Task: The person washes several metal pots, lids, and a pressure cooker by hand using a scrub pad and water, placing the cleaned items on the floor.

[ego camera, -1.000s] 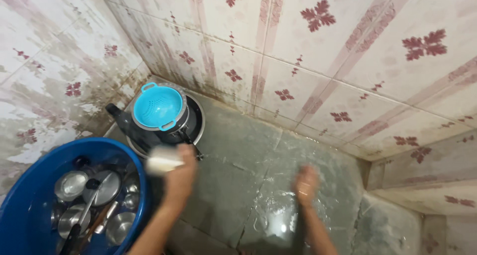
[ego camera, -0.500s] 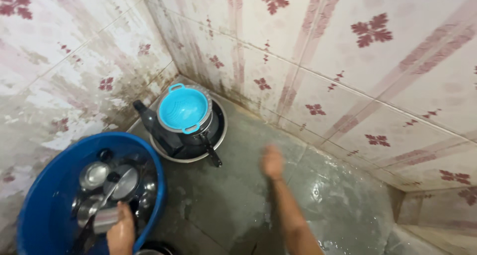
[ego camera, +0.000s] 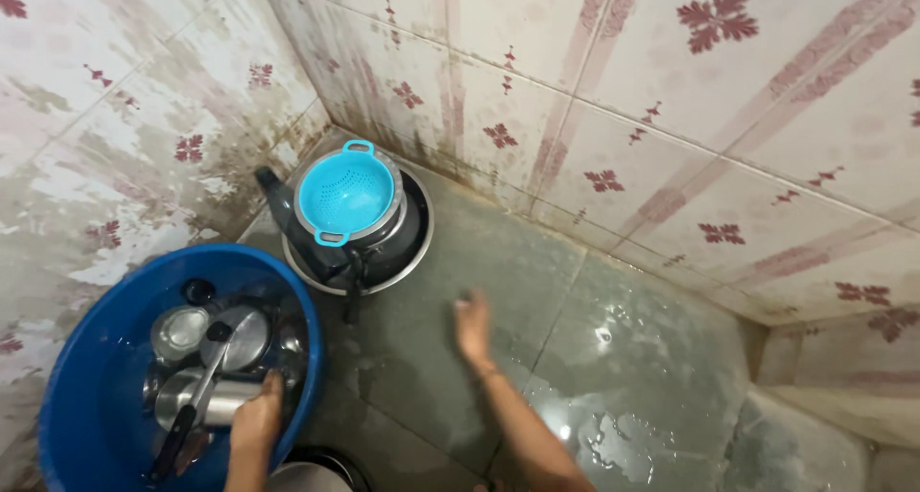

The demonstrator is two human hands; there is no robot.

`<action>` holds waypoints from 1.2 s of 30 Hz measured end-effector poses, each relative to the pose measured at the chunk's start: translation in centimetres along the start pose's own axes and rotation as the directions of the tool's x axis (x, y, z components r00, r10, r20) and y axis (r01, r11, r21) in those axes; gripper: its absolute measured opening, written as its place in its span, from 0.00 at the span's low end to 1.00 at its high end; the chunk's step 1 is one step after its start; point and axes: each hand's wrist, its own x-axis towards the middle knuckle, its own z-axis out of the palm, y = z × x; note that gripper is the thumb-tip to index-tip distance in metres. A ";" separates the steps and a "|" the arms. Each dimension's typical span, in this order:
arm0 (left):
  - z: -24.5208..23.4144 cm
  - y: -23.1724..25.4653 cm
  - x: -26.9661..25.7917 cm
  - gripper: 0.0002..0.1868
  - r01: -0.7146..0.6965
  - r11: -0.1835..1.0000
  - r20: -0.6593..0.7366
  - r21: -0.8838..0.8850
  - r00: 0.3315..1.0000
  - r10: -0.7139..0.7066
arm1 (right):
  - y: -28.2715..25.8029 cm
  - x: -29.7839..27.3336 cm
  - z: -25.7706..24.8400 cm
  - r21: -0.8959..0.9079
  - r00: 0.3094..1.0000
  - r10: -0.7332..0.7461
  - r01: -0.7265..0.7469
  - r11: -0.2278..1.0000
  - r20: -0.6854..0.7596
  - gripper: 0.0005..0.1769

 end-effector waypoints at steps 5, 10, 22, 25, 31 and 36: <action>-4.2 -2.0 -2.1 0.30 0.375 0.593 -0.139 -0.712 0.754 -0.642 | 2.6 -3.3 -25.9 -0.731 0.847 -0.440 0.094 0.675 -0.297 0.21; -11.9 1.1 -3.9 0.25 -0.195 0.449 -0.429 -0.872 0.745 -0.510 | 0.7 -14.2 -39.0 -0.864 0.778 -0.380 -0.419 0.278 -0.500 0.28; -3.4 18.4 -2.0 0.25 -0.779 0.627 -0.260 -0.001 0.605 0.752 | -3.4 -16.0 -6.0 -0.240 0.710 -0.351 0.588 0.772 0.610 0.41; -3.1 19.5 -5.6 0.24 -0.788 0.612 -0.227 0.069 0.585 0.779 | -5.9 -17.4 -5.6 -0.137 0.640 -0.254 0.496 0.857 0.725 0.35; -5.8 19.7 -15.5 0.25 -0.731 0.661 -0.168 0.170 0.639 0.750 | -7.8 -23.9 -6.9 -0.253 -0.310 0.281 0.129 0.959 0.908 0.18; -6.0 11.0 -11.7 0.21 -0.425 0.875 -0.315 0.232 0.818 0.481 | -6.0 -22.5 -8.0 0.254 0.321 -0.012 -0.726 0.639 0.947 0.13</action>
